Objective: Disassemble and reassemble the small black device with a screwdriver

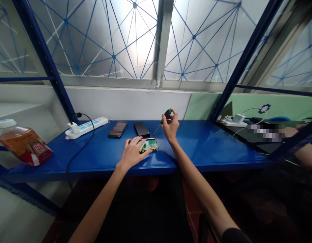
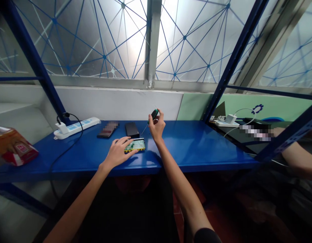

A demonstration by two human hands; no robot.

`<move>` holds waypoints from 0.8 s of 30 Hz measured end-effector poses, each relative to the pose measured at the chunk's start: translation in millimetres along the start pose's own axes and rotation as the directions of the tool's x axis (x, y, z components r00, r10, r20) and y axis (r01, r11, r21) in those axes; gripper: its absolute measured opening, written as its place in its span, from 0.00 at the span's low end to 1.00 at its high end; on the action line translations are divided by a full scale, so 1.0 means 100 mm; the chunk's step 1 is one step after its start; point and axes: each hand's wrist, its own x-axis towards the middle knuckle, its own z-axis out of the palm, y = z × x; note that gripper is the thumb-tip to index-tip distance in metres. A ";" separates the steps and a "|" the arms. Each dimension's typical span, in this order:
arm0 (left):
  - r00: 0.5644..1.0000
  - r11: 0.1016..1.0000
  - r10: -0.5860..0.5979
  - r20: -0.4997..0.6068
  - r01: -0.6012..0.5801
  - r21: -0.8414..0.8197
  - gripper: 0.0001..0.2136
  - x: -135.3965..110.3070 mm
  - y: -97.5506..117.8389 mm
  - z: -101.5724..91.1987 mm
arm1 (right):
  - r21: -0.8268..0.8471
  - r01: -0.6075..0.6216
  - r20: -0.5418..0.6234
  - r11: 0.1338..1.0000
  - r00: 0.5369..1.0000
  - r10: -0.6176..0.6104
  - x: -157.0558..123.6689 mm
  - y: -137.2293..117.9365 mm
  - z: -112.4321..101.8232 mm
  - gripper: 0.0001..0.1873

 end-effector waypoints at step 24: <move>0.984 0.987 0.140 0.115 -0.148 0.063 0.17 0.00 0.03 0.04 | -0.224 0.281 0.156 0.933 0.955 -0.251 -0.22 -0.10 0.05 0.27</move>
